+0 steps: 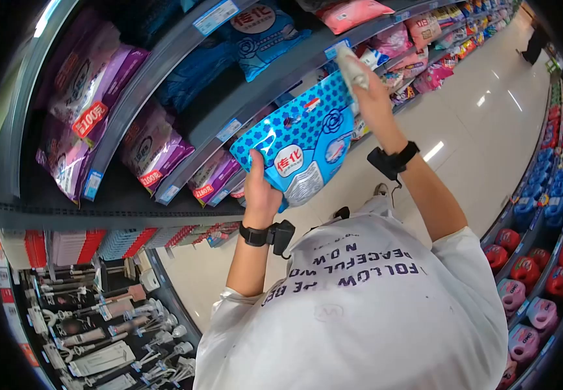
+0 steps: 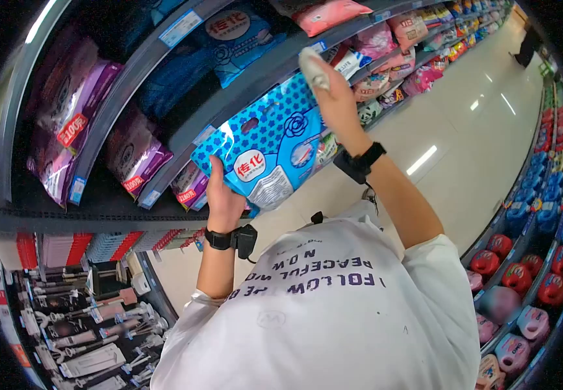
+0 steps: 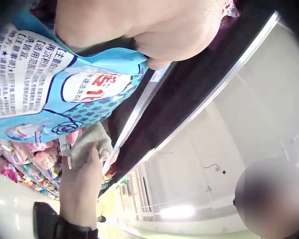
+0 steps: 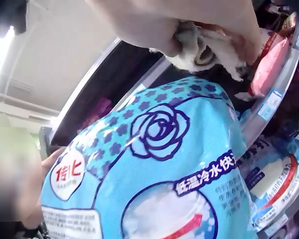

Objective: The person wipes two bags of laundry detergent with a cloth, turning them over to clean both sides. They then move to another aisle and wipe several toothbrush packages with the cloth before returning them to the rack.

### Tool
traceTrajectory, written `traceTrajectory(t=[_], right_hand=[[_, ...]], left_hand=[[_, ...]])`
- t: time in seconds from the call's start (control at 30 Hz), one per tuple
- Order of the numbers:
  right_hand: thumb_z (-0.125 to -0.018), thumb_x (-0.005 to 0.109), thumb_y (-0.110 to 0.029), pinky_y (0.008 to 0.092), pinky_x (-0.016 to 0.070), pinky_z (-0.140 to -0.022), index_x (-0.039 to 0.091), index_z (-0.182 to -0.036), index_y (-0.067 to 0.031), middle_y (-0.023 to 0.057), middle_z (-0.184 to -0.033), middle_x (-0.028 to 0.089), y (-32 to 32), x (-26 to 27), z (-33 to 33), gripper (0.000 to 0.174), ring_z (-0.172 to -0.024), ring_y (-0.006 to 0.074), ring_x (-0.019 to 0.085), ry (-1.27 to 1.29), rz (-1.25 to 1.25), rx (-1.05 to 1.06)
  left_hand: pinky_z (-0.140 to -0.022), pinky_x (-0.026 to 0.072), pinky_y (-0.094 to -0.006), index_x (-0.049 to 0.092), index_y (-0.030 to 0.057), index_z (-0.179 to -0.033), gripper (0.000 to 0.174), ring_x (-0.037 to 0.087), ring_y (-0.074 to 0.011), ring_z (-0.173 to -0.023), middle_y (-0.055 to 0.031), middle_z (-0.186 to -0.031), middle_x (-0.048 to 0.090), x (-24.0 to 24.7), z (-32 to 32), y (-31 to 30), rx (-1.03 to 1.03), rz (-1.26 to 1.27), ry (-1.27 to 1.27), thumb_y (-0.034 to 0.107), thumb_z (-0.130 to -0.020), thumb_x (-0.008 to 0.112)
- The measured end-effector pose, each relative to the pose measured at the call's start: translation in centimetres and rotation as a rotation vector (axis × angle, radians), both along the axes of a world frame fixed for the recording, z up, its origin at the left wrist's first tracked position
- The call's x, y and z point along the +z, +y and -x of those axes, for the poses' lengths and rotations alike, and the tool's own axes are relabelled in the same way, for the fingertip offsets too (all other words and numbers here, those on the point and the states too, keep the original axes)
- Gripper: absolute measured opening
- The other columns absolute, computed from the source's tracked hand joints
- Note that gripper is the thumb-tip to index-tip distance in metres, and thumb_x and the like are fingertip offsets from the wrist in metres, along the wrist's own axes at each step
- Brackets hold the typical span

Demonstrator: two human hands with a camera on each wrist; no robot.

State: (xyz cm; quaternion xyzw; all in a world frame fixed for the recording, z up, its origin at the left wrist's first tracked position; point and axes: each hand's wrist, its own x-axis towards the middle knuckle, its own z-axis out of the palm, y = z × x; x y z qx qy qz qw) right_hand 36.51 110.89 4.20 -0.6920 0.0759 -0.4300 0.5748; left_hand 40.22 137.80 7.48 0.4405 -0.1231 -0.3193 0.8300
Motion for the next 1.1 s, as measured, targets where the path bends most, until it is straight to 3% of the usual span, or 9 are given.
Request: traceTrajectory(t=[0.1, 0.17, 0.27, 0.47, 0.6, 0.67, 0.93, 1.0, 1.1], right_hand=[[-0.084, 0.05, 0.002, 0.0409, 0.0314, -0.111, 0.052, -0.134, -0.0053, 0.0184, -0.136, 0.052, 3.2, -1.2, 1.8, 0.051, -0.127, 0.0364, 0.046, 0.067, 0.447, -0.13], [-0.079, 0.052, 0.004, 0.0466, 0.0278, -0.114, 0.05, -0.137, -0.0084, 0.0186, -0.142, 0.046, 7.2, -1.7, 2.2, 0.059, -0.134, 0.0425, 0.035, 0.138, 0.432, 0.074], [-0.077, 0.054, 0.005, 0.0474, 0.0273, -0.115, 0.048, -0.14, -0.0121, 0.0152, -0.148, 0.041, 12.3, -0.1, 3.1, 0.065, -0.138, 0.0413, 0.031, 0.064, 0.229, 0.178], [-0.08, 0.054, 0.005, 0.0428, 0.0382, -0.11, 0.053, -0.137, -0.0159, 0.0114, -0.147, 0.043, 10.3, -0.5, 2.6, 0.061, -0.137, 0.0351, 0.038, 0.04, 0.844, 0.071], [-0.081, 0.052, 0.004, 0.045, 0.0362, -0.11, 0.047, -0.142, -0.0181, 0.0129, -0.15, 0.039, 6.7, -5.1, 0.0, 0.065, -0.137, 0.0375, 0.037, 0.155, 0.756, -0.052], [-0.084, 0.051, 0.004, 0.0429, 0.0372, -0.109, 0.043, -0.144, -0.0164, 0.0159, -0.149, 0.039, 6.9, -6.6, -0.4, 0.065, -0.135, 0.0378, 0.04, 0.144, 0.342, 0.111], [-0.091, 0.049, -0.001, 0.0354, 0.039, -0.106, 0.038, -0.146, -0.009, 0.0166, -0.145, 0.045, 9.7, -13.3, 1.7, 0.057, -0.132, 0.0313, 0.046, 0.188, -0.092, 0.301], [-0.096, 0.049, -0.008, 0.0315, 0.0414, -0.101, 0.04, -0.145, -0.0071, 0.0105, -0.136, 0.053, 10.7, -16.1, 1.1, 0.05, -0.124, 0.0228, 0.052, 0.322, -0.536, 0.568], [-0.098, 0.05, -0.016, 0.0277, 0.0419, -0.097, 0.043, -0.144, -0.0082, 0.0042, -0.126, 0.058, 10.6, -14.2, 1.0, 0.047, -0.114, 0.0141, 0.054, 0.347, -1.021, 0.617]], left_hand=[[-0.109, 0.0381, -0.0443, 0.04, 0.0001, -0.14, 0.063, 0.049, -0.0293, -0.128, -0.0137, -0.141, 0.049, -0.3, -0.5, 0.0, -0.013, -0.03, 0.031, 0.048, -0.1, 0.043], [-0.11, 0.037, -0.0443, 0.04, 0.0003, -0.14, 0.061, 0.048, -0.0297, -0.129, -0.0137, -0.141, 0.048, 0.0, -0.6, -0.4, -0.038, -0.047, 0.032, 0.047, -0.101, 0.041], [-0.114, 0.0309, -0.045, 0.036, 0.003, -0.144, 0.061, 0.042, -0.0307, -0.134, -0.0144, -0.146, 0.043, -0.1, -1.7, -0.1, 0.011, -0.088, 0.077, 0.047, -0.103, 0.034], [-0.111, 0.0343, -0.0463, 0.037, 0.0017, -0.143, 0.061, 0.045, -0.0318, -0.132, -0.0144, -0.145, 0.045, 3.3, -1.5, 0.7, 0.05, -0.032, 0.032, 0.047, -0.102, 0.036], [-0.112, 0.0323, -0.0484, 0.037, 0.0028, -0.144, 0.061, 0.044, -0.0333, -0.132, -0.0151, -0.147, 0.043, 4.2, -1.7, 0.6, 0.114, -0.057, 0.017, 0.047, -0.102, 0.038], [-0.112, 0.0323, -0.0486, 0.037, 0.0029, -0.144, 0.061, 0.044, -0.0333, -0.132, -0.015, -0.147, 0.043, 4.3, -2.1, 0.3, 0.112, -0.056, 0.041, 0.047, -0.102, 0.038], [-0.11, 0.0345, -0.0478, 0.038, 0.0038, -0.143, 0.059, 0.045, -0.0324, -0.13, -0.0136, -0.144, 0.046, 3.5, -2.6, -1.4, 0.077, -0.064, 0.105, 0.046, -0.102, 0.039], [-0.111, 0.0342, -0.0478, 0.038, 0.0038, -0.143, 0.059, 0.045, -0.0322, -0.13, -0.0136, -0.144, 0.046, 3.5, -2.2, -2.0, 0.065, -0.085, 0.094, 0.046, -0.102, 0.04], [-0.111, 0.0336, -0.0477, 0.038, 0.0033, -0.143, 0.06, 0.045, -0.0317, -0.131, -0.0137, -0.144, 0.046, 3.1, -2.2, -2.4, 0.059, -0.101, 0.063, 0.047, -0.101, 0.041]])
